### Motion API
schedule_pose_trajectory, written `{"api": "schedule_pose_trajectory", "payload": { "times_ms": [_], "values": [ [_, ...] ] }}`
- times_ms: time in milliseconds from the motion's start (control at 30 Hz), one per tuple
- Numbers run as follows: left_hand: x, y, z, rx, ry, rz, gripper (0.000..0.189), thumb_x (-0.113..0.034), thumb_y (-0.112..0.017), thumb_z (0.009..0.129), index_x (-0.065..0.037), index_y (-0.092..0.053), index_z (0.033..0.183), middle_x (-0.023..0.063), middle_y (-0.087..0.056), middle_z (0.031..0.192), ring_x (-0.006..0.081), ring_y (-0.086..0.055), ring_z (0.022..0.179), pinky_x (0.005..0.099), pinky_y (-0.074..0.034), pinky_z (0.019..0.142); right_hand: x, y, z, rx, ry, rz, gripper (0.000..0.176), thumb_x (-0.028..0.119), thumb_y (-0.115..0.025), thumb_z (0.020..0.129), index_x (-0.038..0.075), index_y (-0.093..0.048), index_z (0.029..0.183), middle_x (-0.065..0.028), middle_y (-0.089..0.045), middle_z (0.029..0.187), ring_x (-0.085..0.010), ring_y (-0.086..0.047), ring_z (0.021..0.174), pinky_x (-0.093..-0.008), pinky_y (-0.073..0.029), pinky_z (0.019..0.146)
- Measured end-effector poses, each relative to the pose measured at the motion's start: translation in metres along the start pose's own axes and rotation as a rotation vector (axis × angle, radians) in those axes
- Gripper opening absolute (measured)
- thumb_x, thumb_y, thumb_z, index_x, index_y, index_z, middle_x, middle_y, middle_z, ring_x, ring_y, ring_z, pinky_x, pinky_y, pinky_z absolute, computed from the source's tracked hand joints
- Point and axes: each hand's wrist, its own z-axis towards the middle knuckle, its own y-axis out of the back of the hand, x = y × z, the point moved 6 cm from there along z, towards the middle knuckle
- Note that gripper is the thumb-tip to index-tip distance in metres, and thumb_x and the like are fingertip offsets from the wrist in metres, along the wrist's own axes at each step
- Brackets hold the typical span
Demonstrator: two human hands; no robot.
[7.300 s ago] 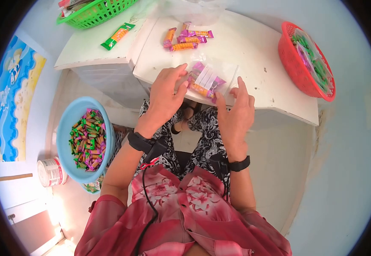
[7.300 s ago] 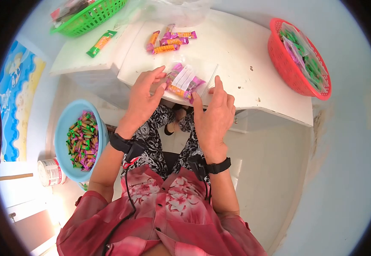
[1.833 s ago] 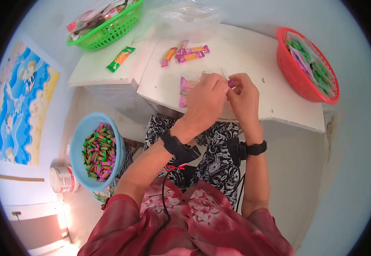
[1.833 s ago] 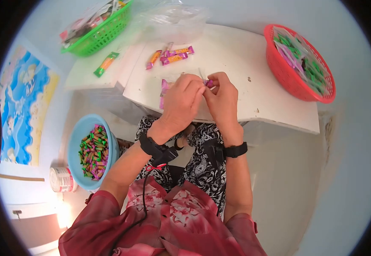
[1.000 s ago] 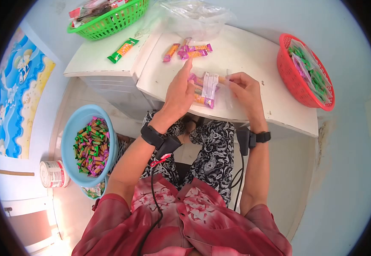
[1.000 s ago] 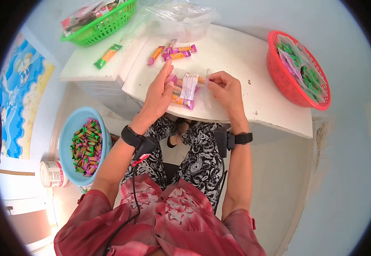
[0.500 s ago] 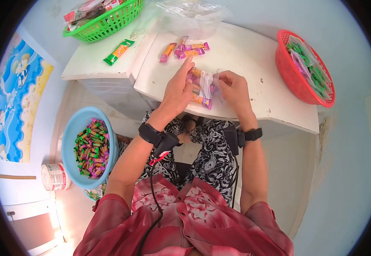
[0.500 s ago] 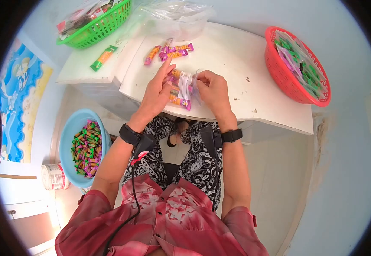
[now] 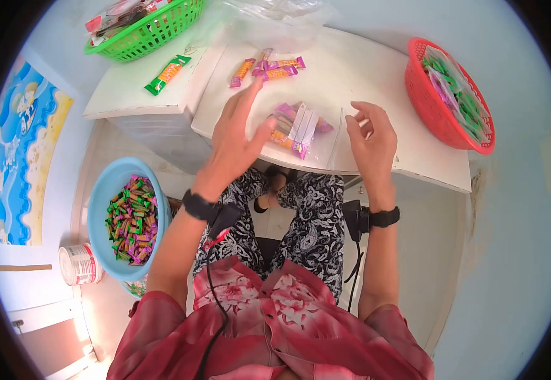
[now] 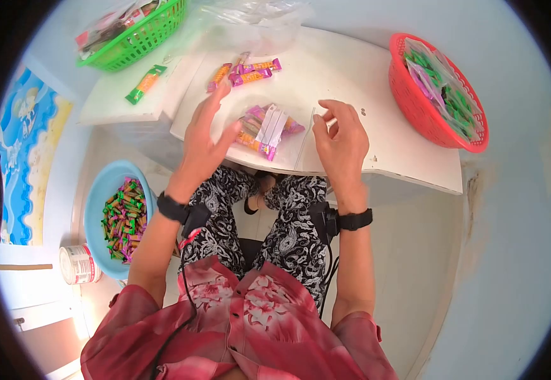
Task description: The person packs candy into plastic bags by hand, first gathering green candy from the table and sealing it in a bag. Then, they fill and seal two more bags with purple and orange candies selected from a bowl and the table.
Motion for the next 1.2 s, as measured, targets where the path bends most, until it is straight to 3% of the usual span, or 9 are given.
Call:
{"api": "schedule_pose_trajectory", "payload": {
  "times_ms": [133, 233, 500, 633, 700, 800, 900, 1100, 1200],
  "values": [
    [-0.018, 0.003, -0.03, 0.122, -0.037, 0.128, 0.075, -0.018, -0.075, 0.091, -0.007, -0.046, 0.159, 0.0173, -0.05, 0.158, 0.0354, -0.046, 0.148, 0.0458, -0.041, 0.12, 0.014, -0.008, 0.009, 0.035, 0.314, -0.1, 0.036, -0.001, -0.069, 0.085, 0.009, -0.073, 0.119, -0.0091, -0.073, 0.112, -0.0288, -0.069, 0.097, -0.0402, -0.056, 0.084],
    [-0.018, -0.002, -0.033, 0.191, -0.044, 0.148, 0.07, -0.017, -0.076, 0.089, -0.006, -0.052, 0.154, 0.0153, -0.052, 0.156, 0.0355, -0.045, 0.149, 0.0456, -0.04, 0.122, 0.005, -0.024, 0.006, 0.269, 0.134, -0.129, 0.036, -0.002, -0.066, 0.084, 0.007, -0.073, 0.118, -0.0118, -0.073, 0.11, -0.034, -0.067, 0.107, -0.0446, -0.055, 0.091],
    [0.047, -0.01, 0.011, 0.11, -0.164, 0.215, 0.057, 0.005, -0.059, 0.091, -0.012, -0.063, 0.145, 0.0141, -0.061, 0.148, 0.0345, -0.051, 0.145, 0.0449, -0.04, 0.122, 0.019, -0.024, -0.043, 0.359, 0.045, 0.056, 0.029, -0.001, -0.066, 0.089, 0.003, -0.072, 0.117, -0.0138, -0.071, 0.102, -0.0295, -0.07, 0.091, -0.0395, -0.056, 0.083],
    [0.046, -0.003, 0.021, 0.114, -0.066, 0.085, 0.048, -0.002, -0.056, 0.1, -0.01, -0.061, 0.147, 0.0159, -0.061, 0.149, 0.0345, -0.053, 0.144, 0.0435, -0.041, 0.121, 0.025, -0.014, -0.057, 0.212, -0.056, 0.01, 0.03, 0.004, -0.071, 0.091, 0.003, -0.071, 0.121, -0.0146, -0.07, 0.114, -0.0294, -0.069, 0.102, -0.042, -0.056, 0.09],
    [0.035, -0.008, 0.022, 0.141, -0.095, 0.045, 0.044, -0.008, -0.053, 0.105, -0.008, -0.059, 0.148, 0.0166, -0.06, 0.151, 0.0341, -0.051, 0.145, 0.0431, -0.04, 0.12, 0.029, -0.012, -0.059, 0.134, -0.089, 0.006, 0.041, 0.009, -0.077, 0.09, 0.004, -0.068, 0.13, -0.0161, -0.068, 0.127, -0.032, -0.066, 0.113, -0.044, -0.054, 0.097],
    [0.02, -0.023, 0.035, 0.263, -0.207, 0.074, 0.043, -0.02, -0.05, 0.11, -0.006, -0.058, 0.15, 0.0165, -0.059, 0.153, 0.0325, -0.05, 0.146, 0.0435, -0.04, 0.119, 0.048, -0.027, -0.06, 0.106, 0.183, -0.116, 0.071, 0.017, -0.085, 0.085, 0.006, -0.055, 0.148, -0.0197, -0.056, 0.148, -0.0375, -0.056, 0.132, -0.0473, -0.048, 0.107],
    [0.014, -0.043, 0.048, 0.319, -0.24, 0.065, 0.048, -0.03, -0.048, 0.111, -0.007, -0.055, 0.153, 0.0156, -0.06, 0.152, 0.0306, -0.049, 0.146, 0.0431, -0.04, 0.119, 0.043, -0.039, -0.055, 0.159, 0.133, -0.145, 0.092, 0.022, -0.09, 0.081, 0.008, -0.043, 0.159, -0.0225, -0.048, 0.157, -0.0404, -0.05, 0.14, -0.0481, -0.045, 0.111],
    [0.033, -0.069, 0.057, 0.625, 0.145, -0.248, 0.056, -0.04, -0.044, 0.113, -0.008, -0.05, 0.158, 0.0152, -0.063, 0.149, 0.0291, -0.053, 0.143, 0.0408, -0.039, 0.119, 0.039, -0.04, -0.041, 0.173, 0.166, -0.239, 0.088, 0.02, -0.087, 0.081, 0.008, -0.044, 0.158, -0.0227, -0.05, 0.155, -0.0403, -0.053, 0.138, -0.0484, -0.046, 0.109],
    [0.042, -0.069, 0.054, 0.556, 0.138, -0.312, 0.056, -0.04, -0.044, 0.113, -0.009, -0.05, 0.159, 0.0141, -0.062, 0.151, 0.0263, -0.054, 0.142, 0.0398, -0.039, 0.119, 0.027, -0.045, -0.034, 0.096, 0.199, -0.269, 0.082, 0.018, -0.085, 0.082, 0.008, -0.048, 0.155, -0.0225, -0.054, 0.151, -0.0392, -0.057, 0.134, -0.0488, -0.048, 0.106]
  ]
}}
